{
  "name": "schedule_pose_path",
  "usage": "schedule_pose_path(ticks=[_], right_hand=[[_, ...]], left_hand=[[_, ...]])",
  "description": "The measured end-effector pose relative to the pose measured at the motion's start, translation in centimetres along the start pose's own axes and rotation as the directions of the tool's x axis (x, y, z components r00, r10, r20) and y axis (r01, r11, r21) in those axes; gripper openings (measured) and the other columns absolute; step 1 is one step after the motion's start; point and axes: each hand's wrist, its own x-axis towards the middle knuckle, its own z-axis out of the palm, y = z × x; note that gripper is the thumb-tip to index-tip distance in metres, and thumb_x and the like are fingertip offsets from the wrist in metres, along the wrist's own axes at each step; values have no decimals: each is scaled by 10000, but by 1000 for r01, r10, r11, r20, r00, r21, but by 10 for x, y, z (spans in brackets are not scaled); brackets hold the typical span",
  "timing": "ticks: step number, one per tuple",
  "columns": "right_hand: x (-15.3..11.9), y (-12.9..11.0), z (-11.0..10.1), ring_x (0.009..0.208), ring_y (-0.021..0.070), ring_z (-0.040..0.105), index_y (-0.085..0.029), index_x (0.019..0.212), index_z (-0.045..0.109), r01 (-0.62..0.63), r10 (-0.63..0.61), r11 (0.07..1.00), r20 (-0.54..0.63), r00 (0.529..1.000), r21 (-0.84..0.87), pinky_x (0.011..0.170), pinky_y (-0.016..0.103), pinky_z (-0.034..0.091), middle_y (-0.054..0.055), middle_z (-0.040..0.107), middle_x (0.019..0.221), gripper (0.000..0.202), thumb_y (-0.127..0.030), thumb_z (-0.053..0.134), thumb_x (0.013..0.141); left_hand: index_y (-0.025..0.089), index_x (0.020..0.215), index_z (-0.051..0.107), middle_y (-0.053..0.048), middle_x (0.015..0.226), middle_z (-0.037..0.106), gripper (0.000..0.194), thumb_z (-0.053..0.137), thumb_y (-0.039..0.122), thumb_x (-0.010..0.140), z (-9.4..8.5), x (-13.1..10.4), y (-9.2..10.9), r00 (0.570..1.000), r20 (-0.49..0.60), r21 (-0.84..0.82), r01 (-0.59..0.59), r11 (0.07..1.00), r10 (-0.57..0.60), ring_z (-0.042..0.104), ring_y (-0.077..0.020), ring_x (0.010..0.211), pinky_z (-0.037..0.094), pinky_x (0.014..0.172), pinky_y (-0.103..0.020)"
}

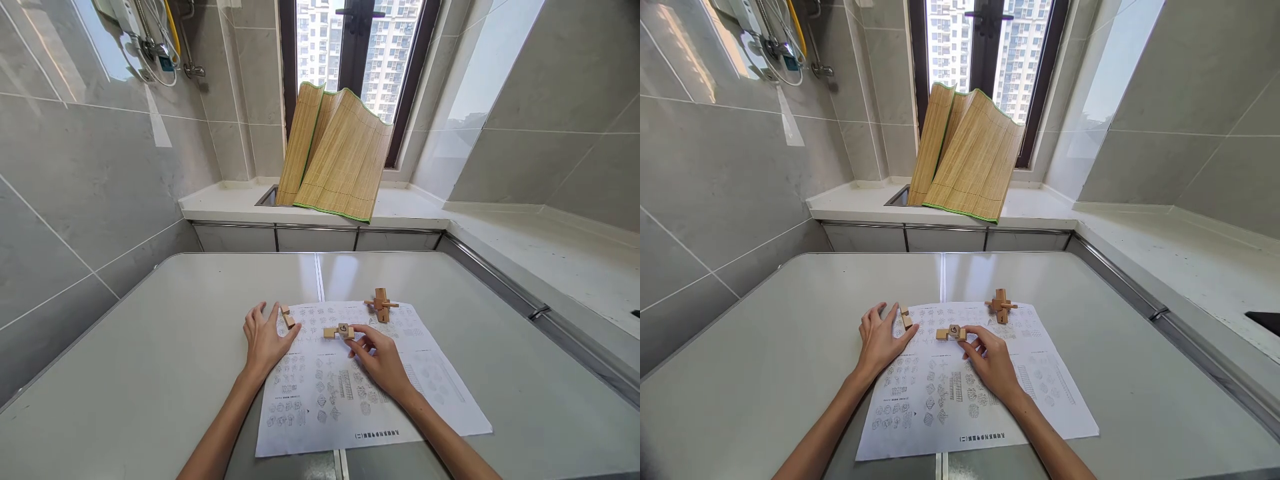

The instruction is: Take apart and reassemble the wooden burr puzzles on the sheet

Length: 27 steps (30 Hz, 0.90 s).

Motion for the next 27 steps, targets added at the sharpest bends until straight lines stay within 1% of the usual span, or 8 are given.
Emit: schedule_pose_path(ticks=[3, 5, 8, 11, 13, 20, 25, 27], right_hand=[[0, -1, 0, 620, 210, 710, -218, 1104, 693, -5, 5, 1000, 0, 1000, 9, 530, 288, 497, 28, 726, 710, 306, -474, 587, 975], [1, -2, 0, 609, 208, 702, -219, 1097, 696, -9, 9, 1000, 4, 1000, 10, 523, 286, 488, 25, 721, 696, 298, -469, 590, 975], [1, -3, 0, 605, 203, 694, -226, 1087, 697, -17, 17, 1000, 2, 1000, 10, 533, 281, 477, 15, 718, 688, 267, -448, 604, 972], [1, -4, 0, 614, 202, 700, -225, 1088, 699, -22, 22, 999, 2, 1000, 24, 544, 278, 476, 15, 724, 710, 261, -441, 612, 969], [1, -4, 0, 616, 205, 704, -223, 1093, 701, -22, 21, 999, 10, 1000, 36, 545, 280, 479, 17, 725, 713, 273, -448, 611, 968], [2, -4, 2, 604, 207, 704, -208, 1111, 698, -66, 61, 996, 74, 995, 65, 598, 295, 510, -5, 693, 610, 323, -480, 629, 952], [4, -2, 1, 551, 158, 671, -245, 1275, 524, -175, 147, 954, 131, 980, 242, 632, 321, 549, 41, 766, 962, 541, -536, 721, 864], [4, -3, -1, 548, 146, 655, -262, 1286, 470, -214, 174, 932, 159, 972, 292, 644, 322, 549, 34, 755, 990, 601, -528, 761, 832]], left_hand=[[185, 1422, 513, -203, 1495, 372, 724, 688, 547, 820, -5, -4, 13, 999, -36, -70, -38, 997, 36, 297, -433, 1402, 355, 1090, -633], [247, 1359, 554, -143, 1477, 417, 523, 644, 443, 883, -11, -11, 25, 984, -67, -156, -175, 972, 166, 337, -382, 1393, 389, 1089, -591], [273, 1243, 608, -101, 1393, 513, 333, 605, 305, 912, -17, -21, 43, 911, -23, -249, -404, 880, 412, 404, -329, 1358, 397, 1107, -545], [268, 1226, 608, -94, 1340, 563, 308, 622, 285, 918, -18, -29, 52, 846, 9, -298, -506, 809, 533, 451, -309, 1322, 380, 1125, -529], [265, 1200, 616, -91, 1281, 602, 257, 616, 299, 946, -16, -31, 54, 834, 8, -332, -518, 789, 551, 494, -294, 1278, 412, 1095, -497], [240, 1028, 644, -68, 1120, 658, 88, 613, 307, 980, -11, -29, 53, 850, -38, -384, -498, 778, 525, 558, -255, 1147, 463, 1006, -434], [232, 1004, 638, -64, 1098, 660, 92, 611, 319, 986, -8, -30, 51, 872, -56, -429, -460, 777, 486, 563, -249, 1117, 468, 982, -428], [233, 998, 639, -64, 1092, 659, 104, 603, 330, 991, -7, -29, 51, 884, -53, -457, -436, 775, 465, 566, -250, 1109, 474, 969, -427]])
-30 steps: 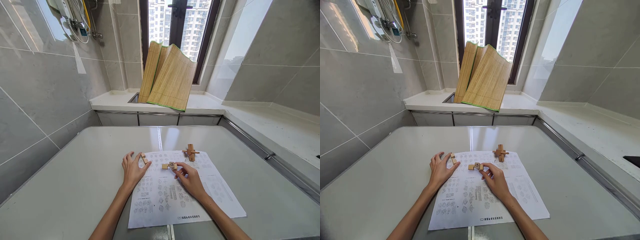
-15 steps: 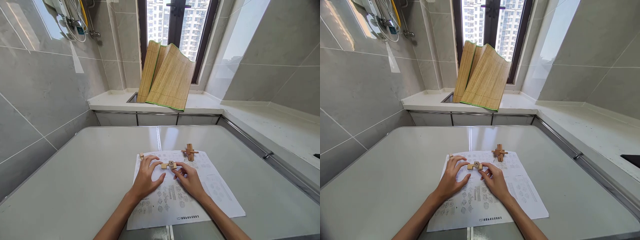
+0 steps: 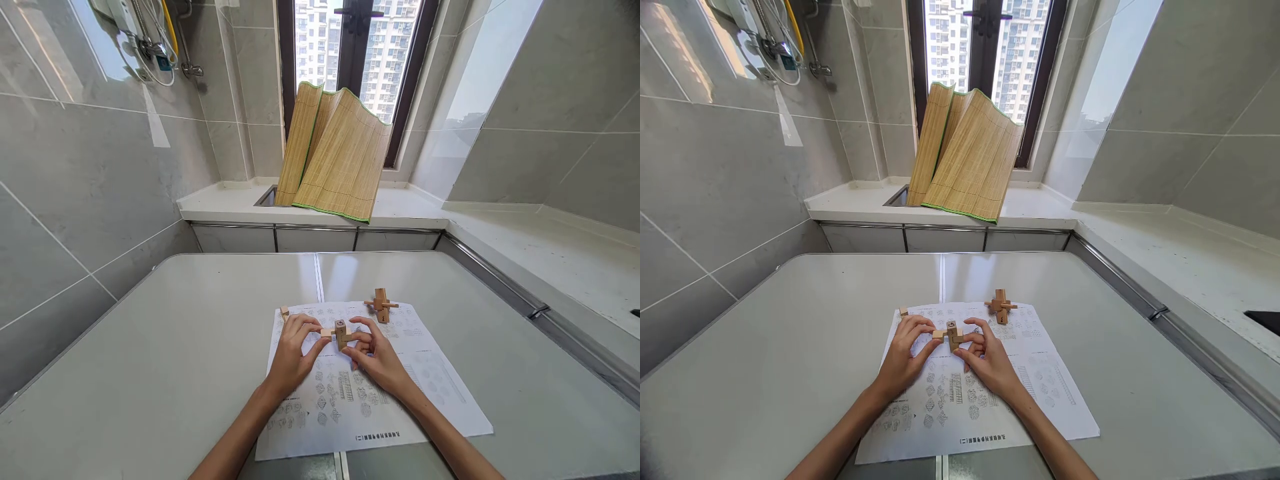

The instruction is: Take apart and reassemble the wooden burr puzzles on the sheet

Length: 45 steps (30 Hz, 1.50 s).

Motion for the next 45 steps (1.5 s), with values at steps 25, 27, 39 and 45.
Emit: schedule_pose_path(ticks=[25, 27, 39, 45], right_hand=[[0, 6, -5, 473, 78, 494, -293, 1270, 369, -138, 29, 943, 338, 941, 302, 522, 240, 413, 7, 730, 924, 636, -458, 799, 832], [-1, 5, -3, 491, 84, 497, -289, 1242, 400, -105, 36, 959, 252, 967, 263, 539, 248, 415, 6, 734, 928, 607, -441, 811, 822], [3, 7, -2, 588, 131, 487, -247, 1357, 469, -8, 9, 1000, -143, 990, 9, 598, 277, 441, -9, 647, 815, 650, -511, 756, 837], [1, 4, -2, 614, 146, 488, -210, 1082, 659, 31, -65, 966, -126, 990, -255, 597, 280, 436, 4, 600, 784, 289, -421, 671, 885]], left_hand=[[237, 976, 607, -61, 1095, 653, 135, 537, 344, 1021, -3, -2, 6, 989, 131, -205, 97, 974, -70, 582, -241, 1098, 455, 1002, -420], [234, 969, 580, -62, 1100, 648, 119, 535, 330, 1021, -1, -3, 3, 992, 110, -157, 75, 985, -58, 578, -243, 1098, 452, 1001, -427], [217, 912, 519, -47, 956, 635, 87, 596, 233, 951, 5, -5, -1, 997, -35, 335, -47, 941, 62, 587, -250, 953, 483, 842, -417], [224, 784, 501, -40, 856, 621, 156, 624, 216, 881, 7, -6, -1, 996, 46, 434, -87, 897, 75, 579, -246, 860, 483, 790, -411]])
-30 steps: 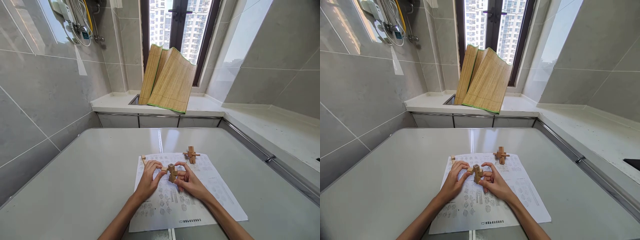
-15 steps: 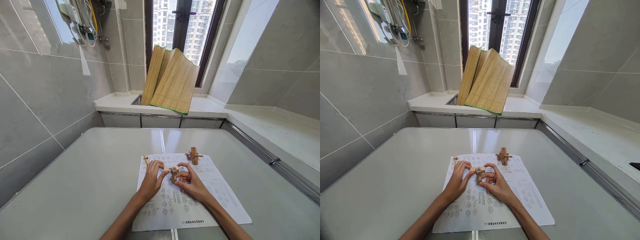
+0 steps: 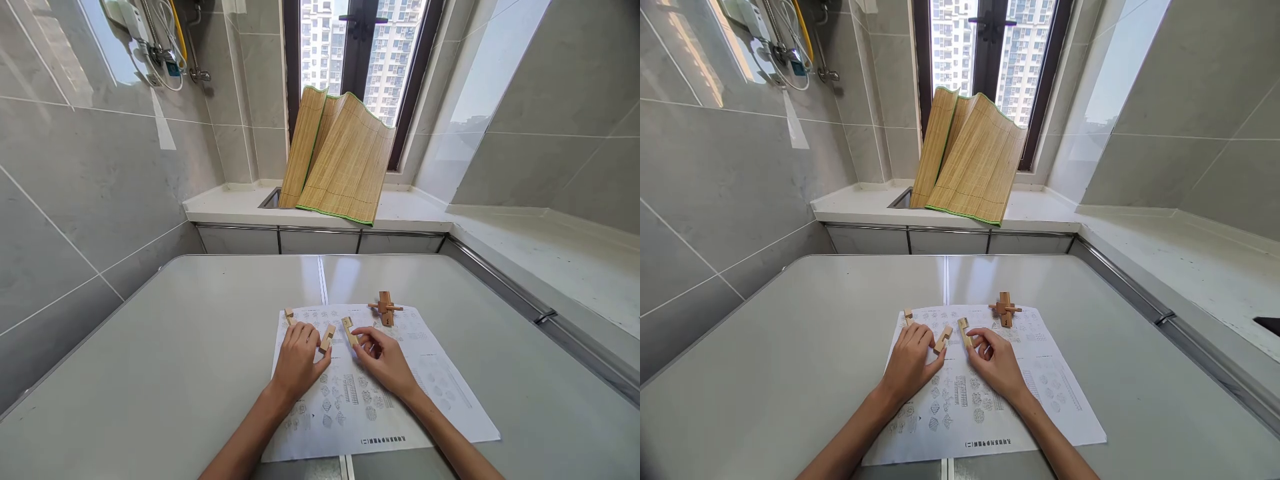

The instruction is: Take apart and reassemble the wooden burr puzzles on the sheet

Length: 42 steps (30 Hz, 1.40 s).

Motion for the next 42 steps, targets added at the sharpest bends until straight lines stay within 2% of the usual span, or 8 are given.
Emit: schedule_pose_path(ticks=[7, 12, 17, 22, 25, 31, 37, 42], right_hand=[[-4, 1, 4, 571, 154, 518, -219, 959, 634, 118, -116, 977, 23, 993, -178, 567, 282, 443, -13, 574, 692, 174, -369, 644, 871], [-7, -2, 3, 561, 154, 532, -228, 942, 619, 195, -184, 937, 62, 981, -292, 577, 279, 438, -24, 585, 666, 126, -305, 635, 844], [-8, -3, 2, 567, 160, 554, -235, 935, 616, 197, -167, 923, 119, 979, -330, 572, 275, 424, -21, 621, 683, 117, -302, 640, 843], [-9, -2, 2, 579, 165, 562, -232, 925, 623, 207, -175, 914, 121, 977, -350, 587, 281, 423, -18, 634, 685, 107, -300, 650, 846], [-8, -4, 2, 588, 170, 571, -229, 938, 636, 228, -191, 907, 137, 972, -355, 588, 287, 416, -8, 646, 699, 114, -311, 647, 860], [-6, -5, 2, 635, 182, 584, -235, 974, 652, 280, -229, 897, 184, 956, -341, 617, 305, 435, 13, 667, 776, 131, -342, 648, 899], [-6, -2, 2, 687, 187, 587, -260, 1079, 673, 330, -263, 904, 256, 930, -271, 669, 328, 475, 57, 721, 989, 197, -402, 643, 946], [-6, -1, 3, 907, 240, 657, -290, 1209, 662, 369, -309, 910, 281, 908, -192, 813, 368, 511, 77, 718, 1160, 245, -376, 585, 992]], left_hand=[[227, 790, 531, -38, 854, 632, 295, 700, 453, 877, 1, -2, 1, 981, 174, -111, -69, 991, 88, 576, -251, 845, 476, 789, -429], [223, 975, 581, -89, 1067, 635, 373, 766, 495, 800, -10, 2, -2, 984, 169, -202, -27, 979, 62, 569, -299, 1038, 474, 913, -475], [268, 1343, 533, -161, 1522, 387, 791, 791, 652, 701, -18, 4, -26, 992, 118, -139, 54, 989, -37, 320, -429, 1416, 293, 1136, -644], [247, 1545, 285, -202, 1623, 275, 1143, 780, 751, 645, -6, -3, -55, 964, 181, -122, 220, 968, -196, 251, -459, 1492, 226, 1178, -692], [243, 1571, 235, -194, 1570, 391, 1178, 784, 739, 654, -4, -4, -57, 958, 224, -160, 217, 963, -178, 345, -433, 1460, 270, 1184, -659], [279, 1530, 363, -158, 1430, 530, 1165, 870, 690, 565, -14, 0, -37, 965, 261, -321, 111, 940, -25, 482, -407, 1322, 449, 1067, -581], [341, 1543, 352, -132, 1450, 521, 1137, 867, 679, 588, -11, 1, -22, 949, 307, -368, 50, 928, 71, 472, -389, 1298, 420, 1070, -589], [342, 1521, 384, -117, 1428, 552, 1015, 847, 636, 666, -11, 2, -16, 944, 319, -395, 48, 917, 88, 461, -370, 1307, 443, 1062, -544]])
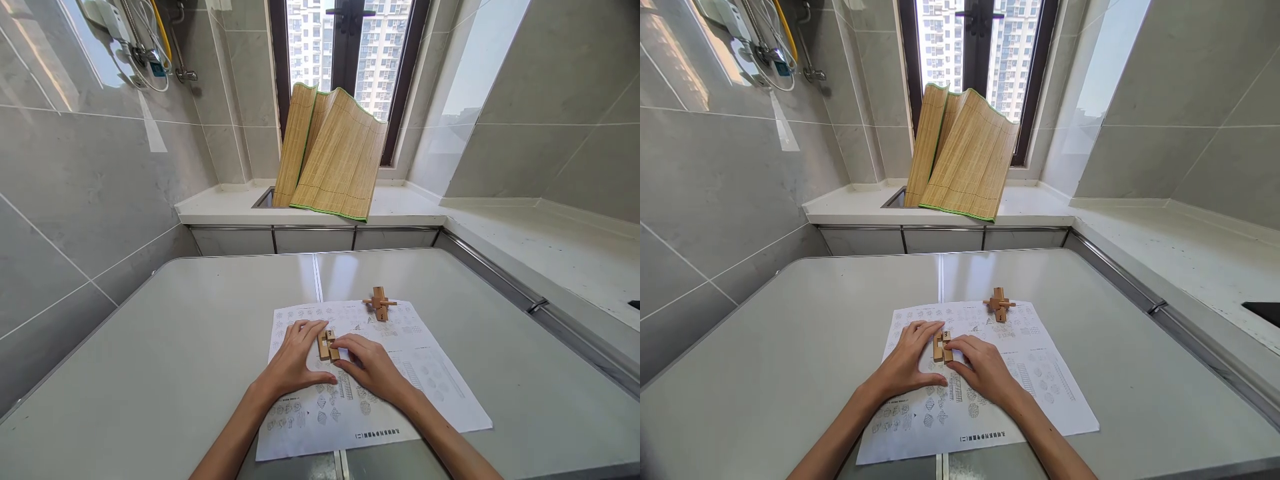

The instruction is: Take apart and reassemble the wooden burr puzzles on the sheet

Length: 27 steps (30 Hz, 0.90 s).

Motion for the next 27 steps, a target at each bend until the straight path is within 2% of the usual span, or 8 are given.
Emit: schedule_pose_path(ticks=[2, 8, 12, 17, 20, 23, 27], right_hand=[[0, -1, -1, 918, 244, 657, -303, 1260, 648, 13, -13, 1000, 11, 1000, 20, 835, 380, 514, 76, 719, 1159, 275, -351, 570, 1001], [-2, -5, -3, 713, 195, 600, -292, 1359, 593, -87, 87, 996, 36, 996, 20, 699, 320, 498, 25, 661, 865, 389, -310, 571, 971], [-3, -5, -2, 618, 169, 553, -281, 1352, 570, -148, 148, 988, 7, 989, 38, 636, 301, 476, 1, 616, 814, 398, -304, 577, 955], [-2, -6, -2, 650, 181, 554, -273, 1237, 603, -150, 150, 988, 1, 989, 22, 644, 309, 468, 5, 616, 821, 277, -281, 539, 967], [-1, -6, -3, 663, 187, 556, -263, 1155, 621, -142, 142, 990, -13, 990, 17, 654, 319, 467, 12, 626, 824, 210, -278, 518, 973], [-1, -4, -3, 670, 193, 564, -262, 1065, 642, -134, 135, 991, -38, 990, 30, 643, 325, 462, 24, 648, 838, 169, -299, 498, 984], [1, 1, -4, 678, 204, 585, -251, 994, 655, -186, 196, 979, -143, 970, 77, 629, 333, 466, 45, 676, 841, 200, -374, 497, 996]], left_hand=[[354, 1498, 421, -107, 1399, 578, 956, 855, 600, 683, -1, 0, 3, 1000, -4, -5, -11, 1000, 11, 480, -362, 1291, 464, 1041, -525], [353, 1402, 530, -77, 1327, 614, 562, 728, 446, 884, 3, 1, 0, 999, -36, 25, -9, 1000, 10, 523, -310, 1243, 482, 1027, -483], [335, 1382, 542, -82, 1342, 573, 460, 646, 417, 941, 7, 1, -18, 990, -133, 98, 70, 993, -56, 515, -304, 1238, 479, 1023, -494], [269, 1321, 581, -106, 1305, 562, 372, 577, 401, 972, 0, 1, -50, 939, -294, 190, 239, 952, -177, 488, -321, 1231, 442, 1035, -547], [240, 1317, 575, -123, 1295, 553, 375, 556, 396, 976, -4, 1, -59, 913, -344, 218, 306, 927, -220, 494, -325, 1208, 446, 1020, -551], [233, 1330, 557, -140, 1323, 538, 400, 569, 397, 965, -6, 2, -55, 898, -392, 259, 316, 913, -200, 486, -344, 1234, 440, 1026, -566], [227, 1352, 526, -154, 1389, 512, 416, 581, 352, 959, -7, 3, -34, 894, -433, 306, 267, 914, -116, 455, -361, 1295, 429, 1050, -571]])
